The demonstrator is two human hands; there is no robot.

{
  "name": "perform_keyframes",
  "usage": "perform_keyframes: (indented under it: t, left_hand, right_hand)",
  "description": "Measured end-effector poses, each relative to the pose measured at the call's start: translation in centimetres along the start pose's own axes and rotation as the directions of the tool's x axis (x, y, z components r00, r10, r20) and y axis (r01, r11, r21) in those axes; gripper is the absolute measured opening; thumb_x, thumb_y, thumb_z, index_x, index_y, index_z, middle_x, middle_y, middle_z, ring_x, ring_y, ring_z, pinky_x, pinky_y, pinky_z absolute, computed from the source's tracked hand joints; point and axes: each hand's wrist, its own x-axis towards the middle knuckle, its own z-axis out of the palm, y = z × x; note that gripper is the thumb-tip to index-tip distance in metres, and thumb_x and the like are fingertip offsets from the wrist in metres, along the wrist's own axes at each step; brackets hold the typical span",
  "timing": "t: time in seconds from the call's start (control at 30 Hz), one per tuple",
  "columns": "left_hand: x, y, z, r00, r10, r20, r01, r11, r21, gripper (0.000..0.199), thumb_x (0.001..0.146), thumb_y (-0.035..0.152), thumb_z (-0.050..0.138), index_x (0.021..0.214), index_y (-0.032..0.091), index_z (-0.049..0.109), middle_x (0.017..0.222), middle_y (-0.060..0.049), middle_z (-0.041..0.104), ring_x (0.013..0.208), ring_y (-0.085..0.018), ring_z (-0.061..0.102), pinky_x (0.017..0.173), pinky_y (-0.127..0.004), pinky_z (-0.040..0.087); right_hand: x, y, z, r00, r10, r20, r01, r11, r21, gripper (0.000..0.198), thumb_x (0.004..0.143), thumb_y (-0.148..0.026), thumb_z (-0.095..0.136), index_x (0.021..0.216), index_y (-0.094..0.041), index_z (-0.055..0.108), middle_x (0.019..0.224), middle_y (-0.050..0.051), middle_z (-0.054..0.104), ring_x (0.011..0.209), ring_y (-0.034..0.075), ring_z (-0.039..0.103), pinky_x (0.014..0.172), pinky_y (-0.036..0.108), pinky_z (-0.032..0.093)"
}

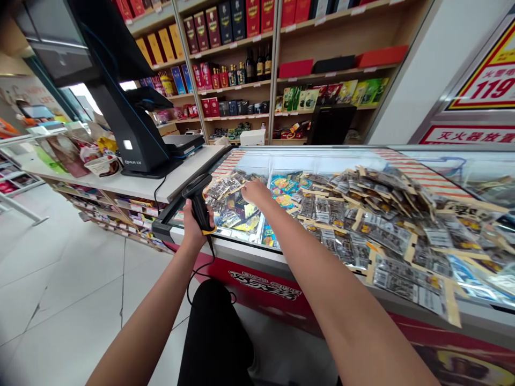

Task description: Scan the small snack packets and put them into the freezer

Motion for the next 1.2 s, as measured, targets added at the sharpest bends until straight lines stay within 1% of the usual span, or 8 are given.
perform_keyframes:
  t: [0.2, 0.37, 0.53, 0.67, 0.87, 0.97, 1.07, 1.2]
  left_hand:
    - [0.0, 0.1, -0.4, 0.998, -0.037, 0.05, 0.035, 0.998, 0.05, 0.061, 0.09, 0.08, 0.059, 0.099, 0.02, 0.064, 0.061, 0.002, 0.064, 0.035, -0.012, 0.049, 0.037, -0.025, 0.031]
    - [0.1, -0.1, -0.6, 0.993, -0.051, 0.111, 0.04, 0.994, 0.104, 0.06, 0.088, 0.08, 0.06, 0.083, 0.02, 0.06, 0.061, 0.0, 0.064, 0.035, -0.011, 0.049, 0.035, -0.025, 0.03]
    - [-0.1, 0.3, -0.3, 0.991, -0.043, 0.128, 0.024, 0.989, 0.147, 0.059, 0.088, 0.079, 0.059, 0.096, 0.021, 0.064, 0.059, 0.002, 0.064, 0.034, -0.012, 0.048, 0.033, -0.025, 0.03]
    - [-0.4, 0.7, -0.6, 0.954, -0.103, 0.28, 0.052, 0.982, 0.184, 0.062, 0.086, 0.078, 0.063, 0.104, 0.019, 0.067, 0.06, 0.001, 0.066, 0.033, -0.013, 0.048, 0.032, -0.025, 0.03]
    - [-0.2, 0.8, -1.1, 0.843, -0.258, 0.472, 0.14, 0.953, 0.27, 0.07, 0.081, 0.08, 0.068, 0.105, 0.014, 0.068, 0.063, -0.004, 0.071, 0.03, -0.013, 0.048, 0.03, -0.026, 0.033]
    - [-0.1, 0.9, -1.0, 0.844, -0.249, 0.475, 0.142, 0.958, 0.249, 0.069, 0.082, 0.079, 0.069, 0.104, 0.014, 0.068, 0.064, -0.005, 0.072, 0.03, -0.014, 0.05, 0.03, -0.025, 0.033]
    - [-0.1, 0.9, -1.0, 0.852, -0.239, 0.465, 0.143, 0.962, 0.232, 0.066, 0.083, 0.077, 0.068, 0.103, 0.015, 0.069, 0.064, -0.005, 0.072, 0.029, -0.014, 0.05, 0.03, -0.025, 0.033]
    - [0.0, 0.7, -1.1, 0.851, -0.253, 0.461, 0.155, 0.958, 0.24, 0.064, 0.082, 0.076, 0.069, 0.1, 0.014, 0.07, 0.062, -0.004, 0.071, 0.028, -0.014, 0.049, 0.029, -0.026, 0.033]
  right_hand:
    - [-2.7, 1.8, -2.9, 0.999, -0.048, -0.019, 0.047, 0.996, -0.07, 0.048, 0.112, -0.033, 0.044, 0.144, -0.01, 0.071, 0.144, 0.024, 0.066, 0.132, 0.033, 0.062, 0.105, 0.038, 0.05]
    - [-6.5, 8.3, -7.7, 0.99, 0.08, -0.12, -0.107, 0.964, -0.242, 0.047, 0.107, -0.038, 0.055, 0.138, -0.008, 0.074, 0.138, 0.028, 0.067, 0.137, 0.043, 0.055, 0.112, 0.051, 0.044]
    - [-11.8, 13.5, -11.0, 0.958, 0.239, -0.159, -0.277, 0.914, -0.297, 0.053, 0.104, -0.051, 0.057, 0.131, -0.011, 0.078, 0.13, 0.025, 0.072, 0.121, 0.042, 0.067, 0.097, 0.048, 0.052]
    - [-15.7, 13.3, -10.7, 0.915, 0.318, -0.249, -0.395, 0.835, -0.384, 0.057, 0.106, -0.059, 0.053, 0.124, -0.011, 0.077, 0.12, 0.026, 0.075, 0.122, 0.044, 0.066, 0.101, 0.054, 0.047]
    - [-17.0, 11.4, -8.4, 0.906, 0.344, -0.245, -0.417, 0.819, -0.393, 0.075, 0.103, -0.064, 0.059, 0.148, -0.004, 0.061, 0.137, 0.03, 0.069, 0.137, 0.047, 0.057, 0.111, 0.057, 0.04]
    - [-17.0, 11.0, -7.9, 0.896, 0.363, -0.255, -0.437, 0.822, -0.365, 0.074, 0.103, -0.062, 0.061, 0.15, -0.005, 0.057, 0.141, 0.031, 0.066, 0.135, 0.045, 0.06, 0.111, 0.056, 0.041]
    - [-17.2, 10.8, -7.6, 0.888, 0.403, -0.222, -0.457, 0.828, -0.324, 0.072, 0.103, -0.063, 0.061, 0.147, -0.006, 0.057, 0.13, 0.03, 0.071, 0.126, 0.043, 0.066, 0.111, 0.059, 0.038]
    - [-17.2, 11.0, -7.1, 0.881, 0.419, -0.222, -0.471, 0.827, -0.308, 0.075, 0.1, -0.068, 0.063, 0.143, -0.007, 0.057, 0.122, 0.029, 0.074, 0.128, 0.047, 0.064, 0.111, 0.063, 0.035]
